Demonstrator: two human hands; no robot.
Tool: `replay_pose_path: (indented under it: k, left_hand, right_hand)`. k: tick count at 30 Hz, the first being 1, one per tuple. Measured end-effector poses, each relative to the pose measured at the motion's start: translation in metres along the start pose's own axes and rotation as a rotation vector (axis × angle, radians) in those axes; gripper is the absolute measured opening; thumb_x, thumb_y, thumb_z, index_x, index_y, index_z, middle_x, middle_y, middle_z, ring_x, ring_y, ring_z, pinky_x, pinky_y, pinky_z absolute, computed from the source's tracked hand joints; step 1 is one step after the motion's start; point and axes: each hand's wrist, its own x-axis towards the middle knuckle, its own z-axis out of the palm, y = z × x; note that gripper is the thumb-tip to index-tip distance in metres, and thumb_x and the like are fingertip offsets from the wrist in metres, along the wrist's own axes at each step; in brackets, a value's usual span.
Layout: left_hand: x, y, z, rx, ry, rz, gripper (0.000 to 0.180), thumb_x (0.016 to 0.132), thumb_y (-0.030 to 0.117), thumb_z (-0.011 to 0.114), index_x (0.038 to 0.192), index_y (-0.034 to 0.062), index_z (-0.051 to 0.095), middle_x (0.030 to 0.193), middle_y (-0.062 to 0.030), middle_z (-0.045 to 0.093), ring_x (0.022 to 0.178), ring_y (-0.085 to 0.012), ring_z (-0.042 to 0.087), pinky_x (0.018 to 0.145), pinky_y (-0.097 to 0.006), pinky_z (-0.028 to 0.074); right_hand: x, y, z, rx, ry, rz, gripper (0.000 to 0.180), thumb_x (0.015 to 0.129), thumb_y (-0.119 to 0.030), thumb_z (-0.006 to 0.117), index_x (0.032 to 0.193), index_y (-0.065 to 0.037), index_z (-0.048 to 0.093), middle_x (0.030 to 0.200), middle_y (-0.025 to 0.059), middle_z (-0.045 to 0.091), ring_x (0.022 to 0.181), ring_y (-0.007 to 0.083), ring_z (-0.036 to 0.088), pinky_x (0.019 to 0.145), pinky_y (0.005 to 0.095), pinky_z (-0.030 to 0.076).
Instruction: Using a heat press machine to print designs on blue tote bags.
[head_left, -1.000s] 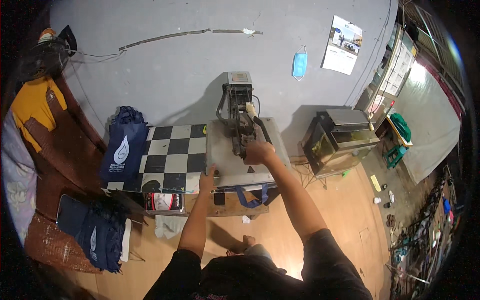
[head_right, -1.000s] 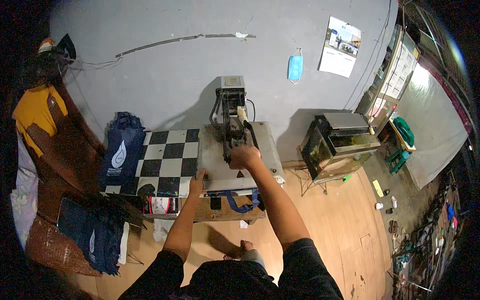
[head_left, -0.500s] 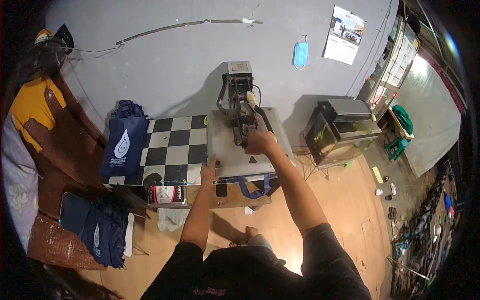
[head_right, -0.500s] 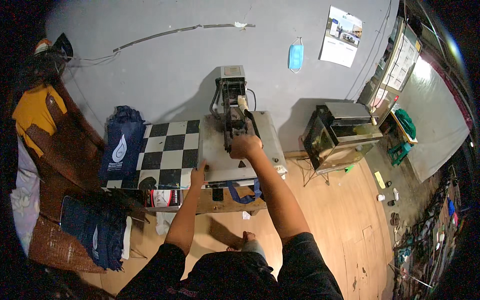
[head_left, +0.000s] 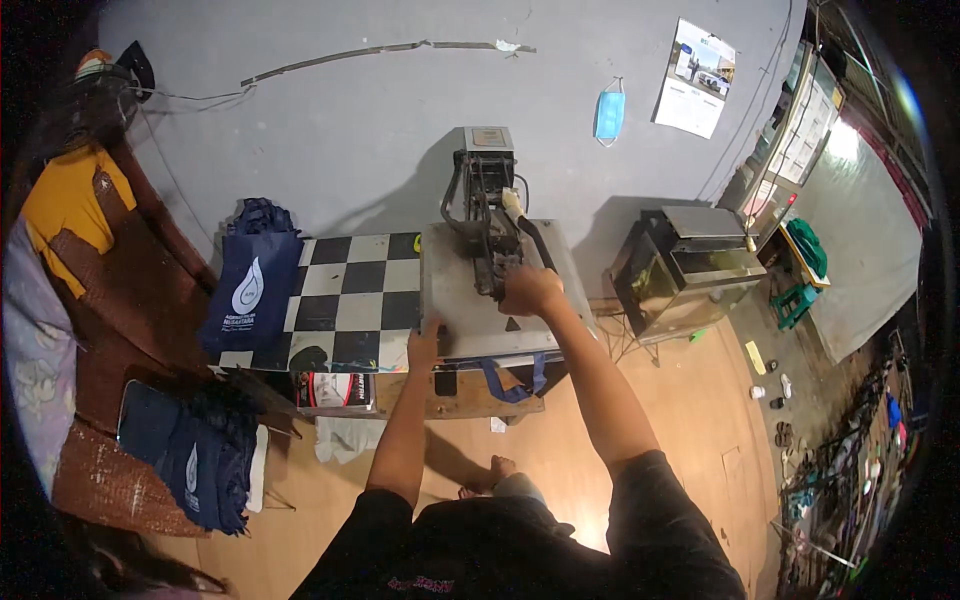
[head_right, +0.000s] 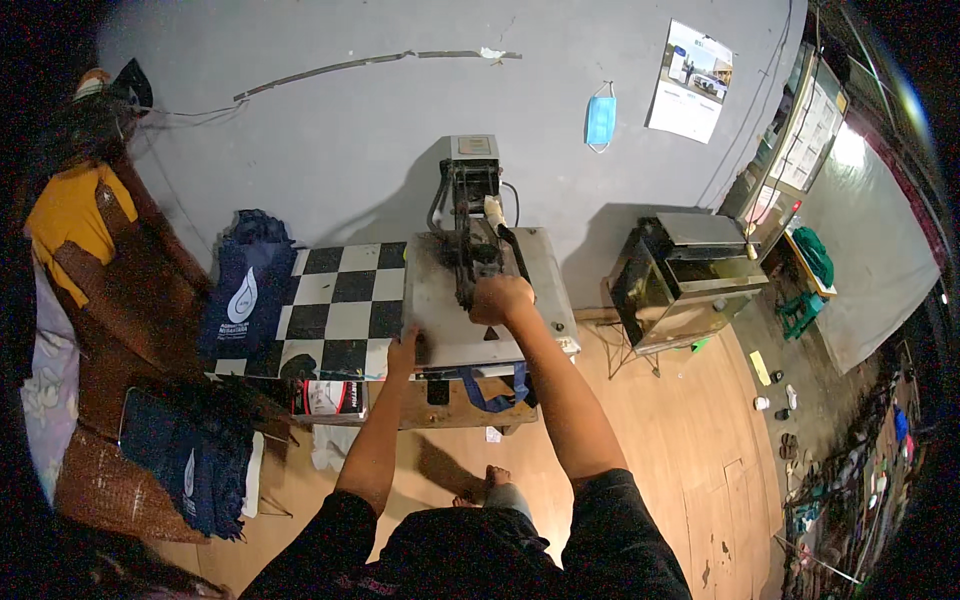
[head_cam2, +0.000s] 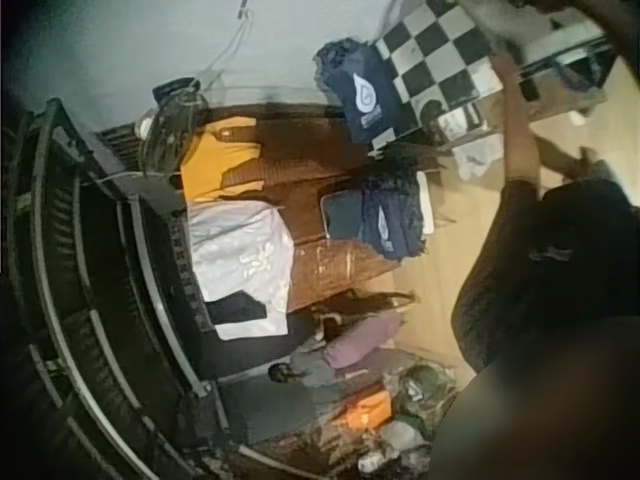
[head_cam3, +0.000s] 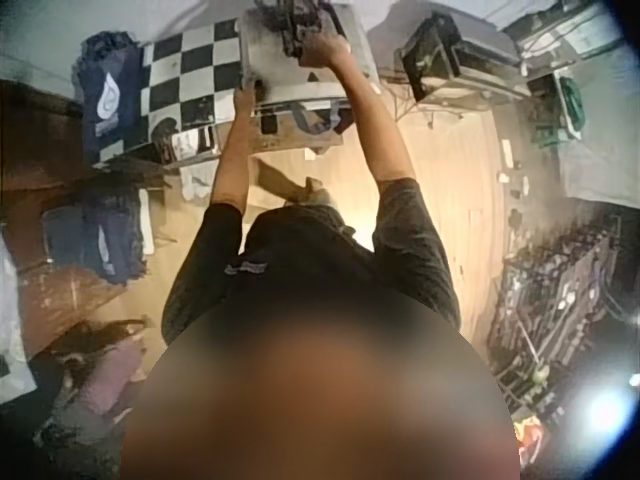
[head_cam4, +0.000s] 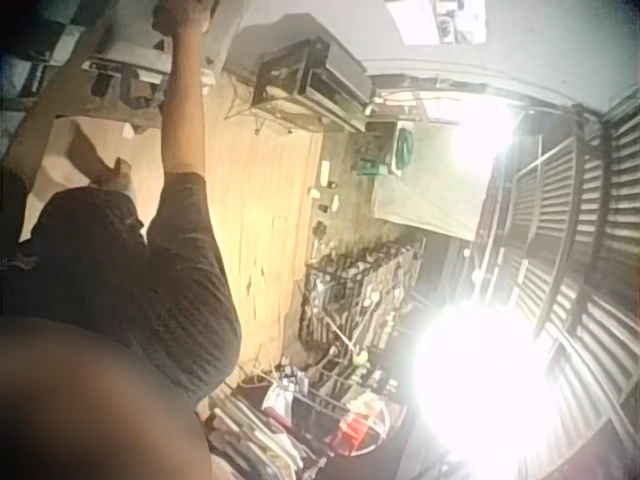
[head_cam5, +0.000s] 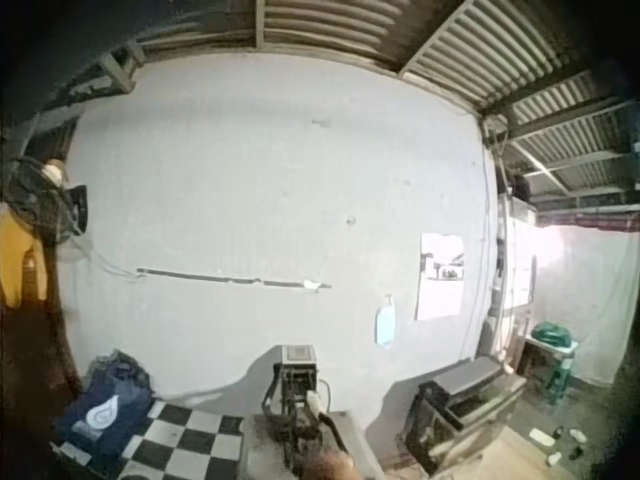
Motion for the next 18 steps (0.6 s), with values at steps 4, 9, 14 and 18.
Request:
replay_pose_path:
  k: [4, 9, 14, 18]
  left_hand:
    - [-0.0003, -0.003, -0.0002, 0.096, 0.048, 0.186, 0.076, 0.085, 0.06, 0.066, 0.121, -0.0066, 0.059, 0.098, -0.0178, 0.066, 0.088, -0.0311, 0.068, 0.073, -0.042, 0.058]
    - [0.005, -0.0075, 0.0007, 0.111, 0.062, 0.213, 0.077, 0.086, 0.063, 0.063, 0.122, -0.0057, 0.06, 0.113, -0.0208, 0.067, 0.105, -0.0316, 0.065, 0.091, -0.039, 0.048]
    - [0.0008, -0.0053, -0.0008, 0.129, 0.015, 0.175, 0.094, 0.086, 0.069, 0.06, 0.129, -0.014, 0.051, 0.126, -0.0275, 0.06, 0.119, -0.0386, 0.057, 0.099, -0.045, 0.044]
    - [-0.0018, -0.0002, -0.0015, 0.102, 0.023, 0.217, 0.104, 0.082, 0.072, 0.061, 0.134, -0.016, 0.044, 0.13, -0.0295, 0.056, 0.118, -0.0394, 0.057, 0.1, -0.047, 0.044]
  right_hand:
    - [-0.0042, -0.003, -0.0042, -0.057, -0.026, -0.029, 0.035, 0.077, -0.027, 0.059, 0.102, -0.007, 0.073, 0.111, 0.0174, 0.071, 0.105, 0.031, 0.069, 0.088, 0.0419, 0.056]
    - [-0.0035, -0.003, -0.0036, -0.046, -0.006, -0.01, 0.036, 0.076, -0.027, 0.059, 0.103, -0.007, 0.073, 0.11, 0.0173, 0.071, 0.104, 0.0309, 0.069, 0.088, 0.0419, 0.056]
    - [0.0017, -0.0009, 0.001, -0.045, 0.009, -0.018, 0.036, 0.07, -0.027, 0.063, 0.097, -0.005, 0.073, 0.104, 0.0182, 0.072, 0.1, 0.0335, 0.069, 0.085, 0.0434, 0.056]
    - [0.0023, 0.0002, 0.005, -0.05, 0.053, -0.027, 0.036, 0.07, -0.027, 0.063, 0.096, -0.005, 0.073, 0.102, 0.0184, 0.072, 0.098, 0.0333, 0.07, 0.084, 0.0435, 0.057]
